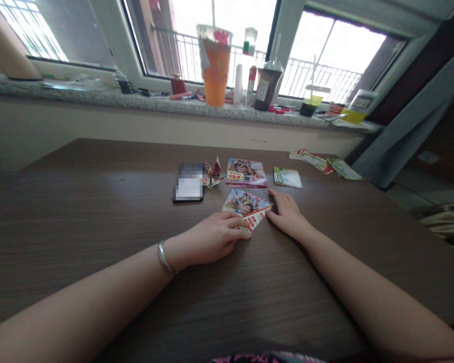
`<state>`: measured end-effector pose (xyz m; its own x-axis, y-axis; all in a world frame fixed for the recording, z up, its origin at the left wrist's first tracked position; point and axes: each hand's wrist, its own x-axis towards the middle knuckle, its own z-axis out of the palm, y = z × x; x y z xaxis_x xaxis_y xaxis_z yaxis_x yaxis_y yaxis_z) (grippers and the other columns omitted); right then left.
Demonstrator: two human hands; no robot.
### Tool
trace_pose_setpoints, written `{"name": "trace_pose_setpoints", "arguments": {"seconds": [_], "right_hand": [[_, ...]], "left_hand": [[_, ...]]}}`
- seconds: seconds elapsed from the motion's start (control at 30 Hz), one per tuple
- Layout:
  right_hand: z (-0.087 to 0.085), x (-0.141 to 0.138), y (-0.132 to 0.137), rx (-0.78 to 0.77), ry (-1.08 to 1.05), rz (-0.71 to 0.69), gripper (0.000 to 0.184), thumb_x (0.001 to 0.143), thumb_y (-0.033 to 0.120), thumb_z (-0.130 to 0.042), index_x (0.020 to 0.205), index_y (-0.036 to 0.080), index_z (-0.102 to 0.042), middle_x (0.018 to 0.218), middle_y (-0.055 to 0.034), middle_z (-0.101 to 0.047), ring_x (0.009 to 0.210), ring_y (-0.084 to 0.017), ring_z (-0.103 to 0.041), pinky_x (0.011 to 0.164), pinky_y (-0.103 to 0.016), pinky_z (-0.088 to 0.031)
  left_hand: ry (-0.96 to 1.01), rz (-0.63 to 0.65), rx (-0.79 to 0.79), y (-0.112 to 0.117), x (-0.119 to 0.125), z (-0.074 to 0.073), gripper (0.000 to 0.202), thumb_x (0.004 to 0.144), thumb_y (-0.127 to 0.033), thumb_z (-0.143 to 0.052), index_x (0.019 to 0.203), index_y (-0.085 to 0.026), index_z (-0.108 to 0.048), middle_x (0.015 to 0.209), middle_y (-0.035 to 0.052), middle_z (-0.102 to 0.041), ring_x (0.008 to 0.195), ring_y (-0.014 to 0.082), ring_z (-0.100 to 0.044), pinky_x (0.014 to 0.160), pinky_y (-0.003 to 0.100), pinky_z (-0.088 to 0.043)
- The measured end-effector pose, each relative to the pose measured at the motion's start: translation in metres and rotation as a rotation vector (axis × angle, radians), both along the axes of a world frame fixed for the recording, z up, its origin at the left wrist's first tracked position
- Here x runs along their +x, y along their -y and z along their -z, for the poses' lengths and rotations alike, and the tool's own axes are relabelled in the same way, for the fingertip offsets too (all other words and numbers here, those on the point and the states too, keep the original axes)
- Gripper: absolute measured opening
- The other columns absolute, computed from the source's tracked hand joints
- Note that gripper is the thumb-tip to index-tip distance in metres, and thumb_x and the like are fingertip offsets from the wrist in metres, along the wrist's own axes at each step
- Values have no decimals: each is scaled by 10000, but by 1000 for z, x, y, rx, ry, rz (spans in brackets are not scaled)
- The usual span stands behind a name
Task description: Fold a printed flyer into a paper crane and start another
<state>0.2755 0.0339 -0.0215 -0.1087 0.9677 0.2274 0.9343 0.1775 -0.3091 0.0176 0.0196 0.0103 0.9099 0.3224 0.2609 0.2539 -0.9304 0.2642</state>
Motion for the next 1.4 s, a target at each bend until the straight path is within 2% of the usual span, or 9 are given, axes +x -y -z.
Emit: {"name": "trace_pose_setpoints", "arguments": {"seconds": [0.1, 0.27, 0.37, 0.43, 0.5, 0.57, 0.7, 0.93, 1.4], "right_hand": [[-1, 1, -2, 10, 29, 12, 344, 831, 339, -523, 1121, 175, -606, 1206, -116, -597, 1145, -294, -494, 1023, -453, -370], [1, 3, -4, 19, 17, 71, 225, 810, 327, -547, 969, 183, -614, 1108, -119, -596, 1095, -287, -510, 980, -441, -407], [4, 2, -2, 23, 22, 73, 211, 797, 315, -553, 953, 183, -607, 1122, -120, -579, 1136, -294, -488, 1014, -449, -384], [6, 0, 0, 37, 45, 83, 211, 780, 312, -569, 937, 179, -612, 1181, -130, -552, 1245, -326, -406, 1073, -478, -316], [7, -2, 3, 46, 63, 115, 215, 766, 311, -578, 930, 177, -615, 1267, -139, -504, 1341, -361, -285, 1110, -509, -246], [8, -2, 3, 28, 59, 135, 233, 769, 317, -571, 952, 179, -610, 1307, -139, -482, 1370, -363, -242, 1118, -524, -223], [9, 4, -2, -32, 53, 117, 249, 782, 323, -541, 985, 187, -591, 1274, -143, -521, 1336, -323, -330, 1112, -536, -227], [9, 9, -6, -52, 62, 129, 227, 782, 306, -528, 975, 206, -594, 1308, -126, -507, 1342, -297, -328, 1105, -520, -239], [4, 10, -6, -23, 35, 141, 181, 810, 222, -481, 934, 201, -611, 1295, -120, -545, 1219, -315, -458, 1037, -592, -288]], "left_hand": [[7, -9, -1, 0, 0, 1, 360, 860, -80, -472, 1150, -238, -614, 1223, 47, -601, 1164, 227, -496, 1035, 420, -399], [-6, -31, 4, 1, 0, -1, 335, 854, -85, -483, 1109, -235, -639, 1172, 51, -619, 1127, 218, -517, 1007, 409, -418], [-21, -62, 13, 2, 1, -3, 277, 854, -103, -491, 1026, -230, -666, 1096, 49, -642, 1082, 217, -538, 979, 413, -433], [-29, -86, 23, 3, 1, -4, 240, 854, -107, -487, 959, -215, -674, 1064, 52, -648, 1059, 215, -551, 967, 416, -438], [-28, -93, 31, 3, 1, -4, 221, 859, -107, -477, 921, -198, -668, 1086, 58, -646, 1060, 213, -558, 972, 414, -437], [-19, -79, 26, 3, 1, -4, 214, 860, -99, -470, 921, -188, -655, 1145, 57, -635, 1092, 209, -552, 999, 407, -427], [3, -44, 5, 2, 0, -2, 210, 857, -84, -467, 929, -184, -637, 1199, 41, -623, 1144, 202, -532, 1037, 388, -406], [-8, -58, -3, 2, -1, -2, 195, 858, -91, -468, 909, -184, -631, 1131, 51, -642, 1127, 206, -541, 1017, 378, -417], [-1, -44, 26, 2, -1, -2, 185, 849, -84, -472, 892, -181, -624, 1104, 63, -646, 1087, 200, -560, 960, 371, -451]]}}
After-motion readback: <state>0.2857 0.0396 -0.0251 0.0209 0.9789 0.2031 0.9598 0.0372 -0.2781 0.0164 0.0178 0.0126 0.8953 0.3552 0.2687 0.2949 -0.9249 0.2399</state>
